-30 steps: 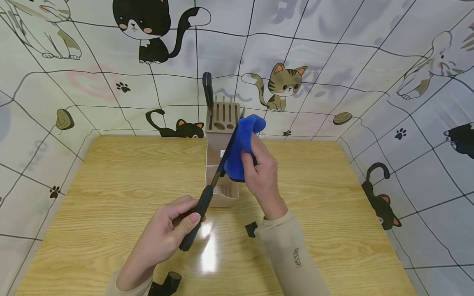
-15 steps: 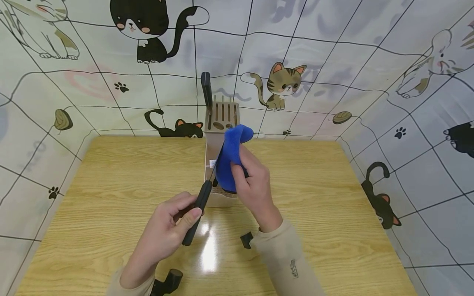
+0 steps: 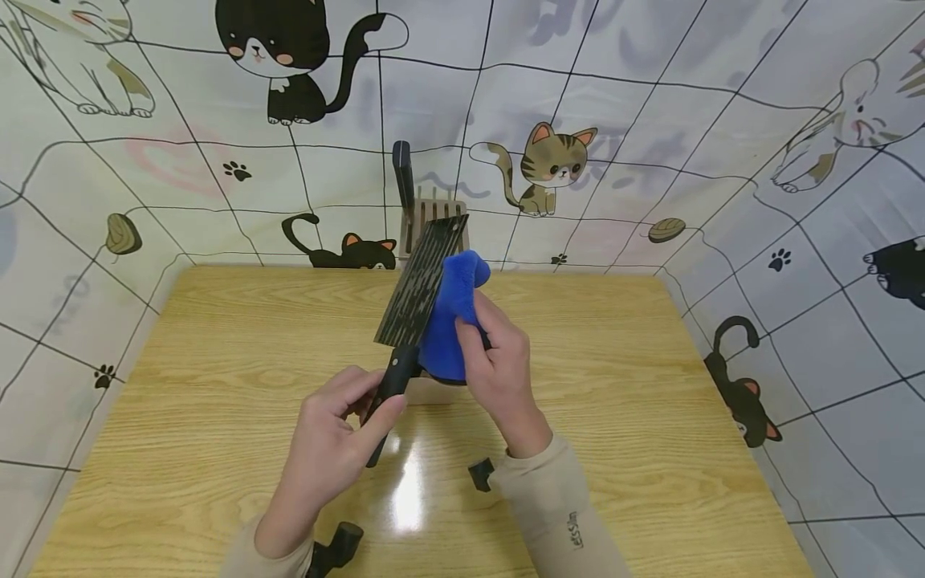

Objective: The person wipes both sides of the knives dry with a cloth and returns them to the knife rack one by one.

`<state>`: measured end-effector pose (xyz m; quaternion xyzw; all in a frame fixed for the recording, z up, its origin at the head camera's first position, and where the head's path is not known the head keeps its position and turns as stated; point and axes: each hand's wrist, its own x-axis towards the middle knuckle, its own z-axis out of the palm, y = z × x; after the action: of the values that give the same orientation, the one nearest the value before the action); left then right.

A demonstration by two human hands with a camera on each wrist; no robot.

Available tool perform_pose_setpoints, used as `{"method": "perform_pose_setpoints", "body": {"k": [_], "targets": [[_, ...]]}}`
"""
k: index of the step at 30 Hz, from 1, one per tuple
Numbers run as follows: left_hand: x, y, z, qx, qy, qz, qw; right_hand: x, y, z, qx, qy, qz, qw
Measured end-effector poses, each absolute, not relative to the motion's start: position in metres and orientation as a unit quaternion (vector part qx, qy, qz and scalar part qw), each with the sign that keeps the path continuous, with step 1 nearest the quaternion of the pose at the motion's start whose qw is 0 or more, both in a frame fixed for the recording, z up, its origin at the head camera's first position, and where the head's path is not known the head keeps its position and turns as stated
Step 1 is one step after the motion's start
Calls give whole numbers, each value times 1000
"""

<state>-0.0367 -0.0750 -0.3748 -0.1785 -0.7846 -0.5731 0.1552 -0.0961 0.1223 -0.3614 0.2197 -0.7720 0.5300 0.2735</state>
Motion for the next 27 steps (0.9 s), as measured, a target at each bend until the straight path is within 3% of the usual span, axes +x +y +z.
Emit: {"method": "perform_pose_setpoints", "body": {"k": [5, 20, 27], "targets": [[-39, -73, -379, -163, -792, -561, 179, -96, 123, -363, 213, -770, 539, 267], [-40, -73, -381, -104, -822, -541, 148, -79, 114, -336, 187, -777, 545, 254], [-40, -73, -385, -107, -822, -529, 183, -78, 116, -336, 179, -782, 546, 242]]}}
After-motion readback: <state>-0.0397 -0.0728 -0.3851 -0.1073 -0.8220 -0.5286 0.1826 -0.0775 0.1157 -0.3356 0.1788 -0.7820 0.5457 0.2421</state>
